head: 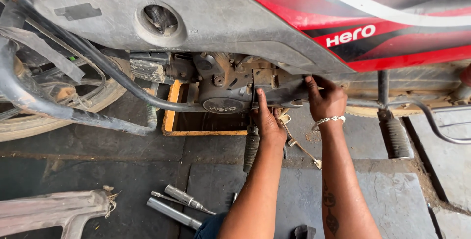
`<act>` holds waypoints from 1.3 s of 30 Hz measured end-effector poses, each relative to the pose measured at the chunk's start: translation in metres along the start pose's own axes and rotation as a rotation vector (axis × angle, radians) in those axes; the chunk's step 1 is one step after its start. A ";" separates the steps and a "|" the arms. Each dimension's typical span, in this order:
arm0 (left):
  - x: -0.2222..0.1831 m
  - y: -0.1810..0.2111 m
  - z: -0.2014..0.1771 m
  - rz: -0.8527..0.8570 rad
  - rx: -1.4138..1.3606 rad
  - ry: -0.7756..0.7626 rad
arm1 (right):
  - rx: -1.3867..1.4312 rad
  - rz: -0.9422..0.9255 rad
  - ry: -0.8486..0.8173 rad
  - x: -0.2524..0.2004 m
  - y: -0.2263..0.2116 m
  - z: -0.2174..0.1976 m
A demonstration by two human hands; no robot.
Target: The person kneels beside a red Hero scooter and uses a T-handle socket wrench to loosen bolts on the engine casing. They remove a plastic side cover and set it on the floor, wipe parts with a black cloth, and continue working the wrench on engine fasteners.
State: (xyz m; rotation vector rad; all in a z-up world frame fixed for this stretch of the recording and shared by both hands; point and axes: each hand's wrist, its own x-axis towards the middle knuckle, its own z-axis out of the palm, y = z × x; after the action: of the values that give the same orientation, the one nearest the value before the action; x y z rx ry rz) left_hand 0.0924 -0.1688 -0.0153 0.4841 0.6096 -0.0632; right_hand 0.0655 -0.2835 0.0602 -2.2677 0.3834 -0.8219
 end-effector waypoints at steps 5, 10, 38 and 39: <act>0.000 0.000 -0.002 0.025 0.087 -0.010 | 0.018 -0.058 -0.027 0.003 0.003 0.000; -0.004 -0.002 -0.006 0.022 0.102 -0.024 | 0.039 0.076 -0.090 0.000 -0.007 -0.004; -0.035 -0.039 -0.156 -0.308 0.811 -0.230 | 0.516 0.493 -0.638 -0.060 0.092 -0.065; -0.040 -0.038 -0.150 -0.316 0.815 -0.234 | 0.513 0.498 -0.631 -0.063 0.103 -0.067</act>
State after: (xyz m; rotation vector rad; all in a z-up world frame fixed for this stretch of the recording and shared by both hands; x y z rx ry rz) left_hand -0.0276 -0.1373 -0.1152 1.1454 0.4046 -0.6785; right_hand -0.0302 -0.3614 -0.0015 -1.7126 0.3606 0.0679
